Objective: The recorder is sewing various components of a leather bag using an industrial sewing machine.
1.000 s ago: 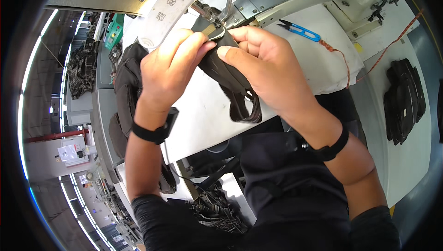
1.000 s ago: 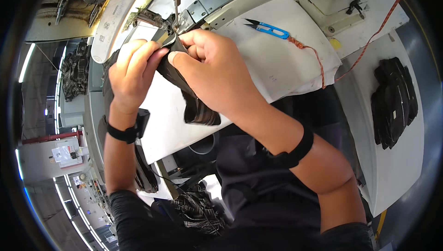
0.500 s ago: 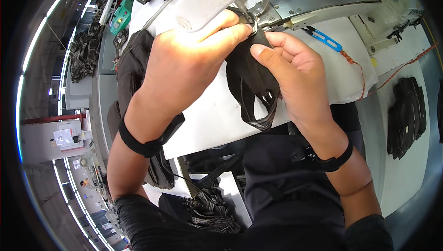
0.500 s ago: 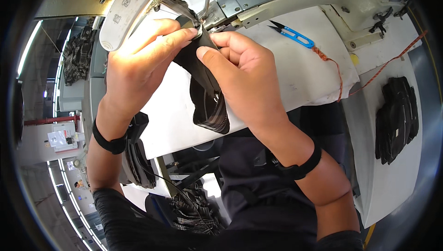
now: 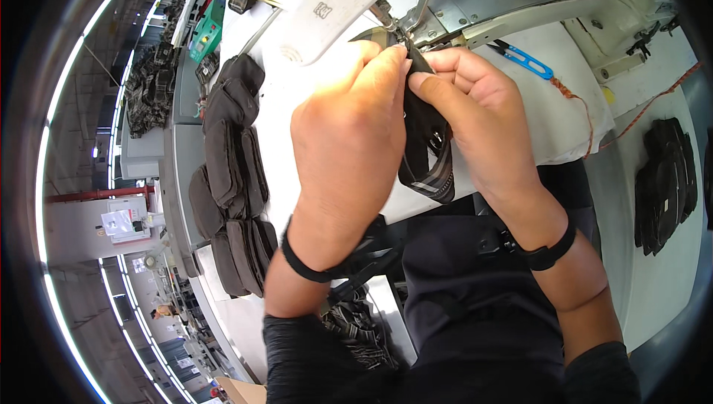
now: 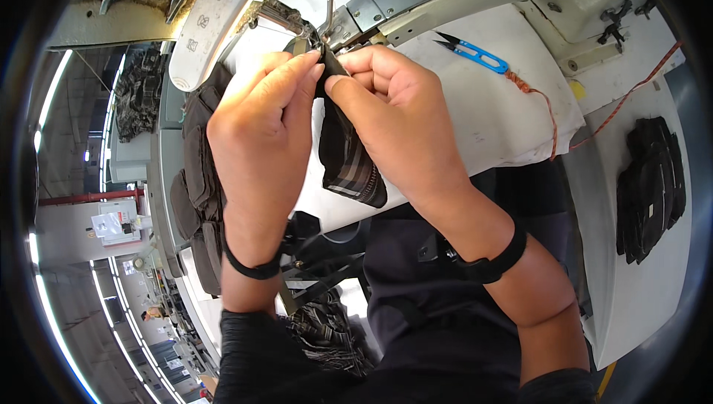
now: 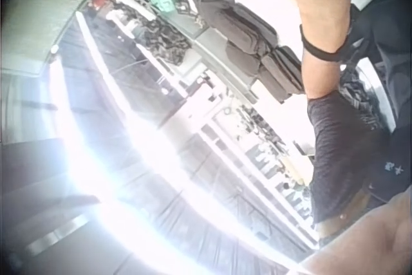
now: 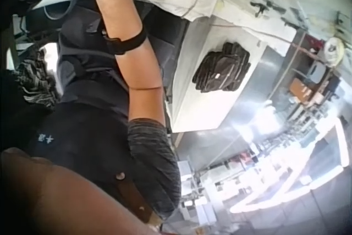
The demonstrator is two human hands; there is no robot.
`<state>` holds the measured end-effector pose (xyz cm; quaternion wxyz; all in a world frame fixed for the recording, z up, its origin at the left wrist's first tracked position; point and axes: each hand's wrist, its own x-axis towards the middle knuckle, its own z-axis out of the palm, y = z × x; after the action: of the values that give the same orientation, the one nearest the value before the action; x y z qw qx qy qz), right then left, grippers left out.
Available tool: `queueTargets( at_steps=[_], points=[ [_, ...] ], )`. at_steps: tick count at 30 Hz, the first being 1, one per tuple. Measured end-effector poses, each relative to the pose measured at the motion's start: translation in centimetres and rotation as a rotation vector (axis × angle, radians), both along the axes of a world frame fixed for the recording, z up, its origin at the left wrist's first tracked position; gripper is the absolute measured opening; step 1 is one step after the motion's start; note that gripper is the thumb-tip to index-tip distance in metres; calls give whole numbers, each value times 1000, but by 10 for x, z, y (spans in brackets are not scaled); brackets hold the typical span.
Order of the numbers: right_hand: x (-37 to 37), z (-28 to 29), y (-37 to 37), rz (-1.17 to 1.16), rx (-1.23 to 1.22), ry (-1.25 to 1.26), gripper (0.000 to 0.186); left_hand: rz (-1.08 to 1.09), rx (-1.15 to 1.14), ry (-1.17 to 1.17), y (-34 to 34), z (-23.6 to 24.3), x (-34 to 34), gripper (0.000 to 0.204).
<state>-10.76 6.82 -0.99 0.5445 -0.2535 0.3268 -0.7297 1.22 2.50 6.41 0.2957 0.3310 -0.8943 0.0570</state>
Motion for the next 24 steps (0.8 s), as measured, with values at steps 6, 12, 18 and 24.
queueTargets(
  at_steps=[6, 12, 18, 24],
  points=[
    [-1, -2, 1, -45, -62, 41, 14, 138, -17, 118, 22, -16, -23, 12],
    [-7, -3, 5, -12, -82, 80, 17, 226, 167, 349, 28, -23, -29, 17],
    [-8, -26, 23, -167, -59, 537, 29, 169, 74, 238, 37, -47, -8, 39],
    [-7, -24, 46, -289, -134, 681, 30, 31, 186, 418, 40, -56, 8, 25]
  ],
)
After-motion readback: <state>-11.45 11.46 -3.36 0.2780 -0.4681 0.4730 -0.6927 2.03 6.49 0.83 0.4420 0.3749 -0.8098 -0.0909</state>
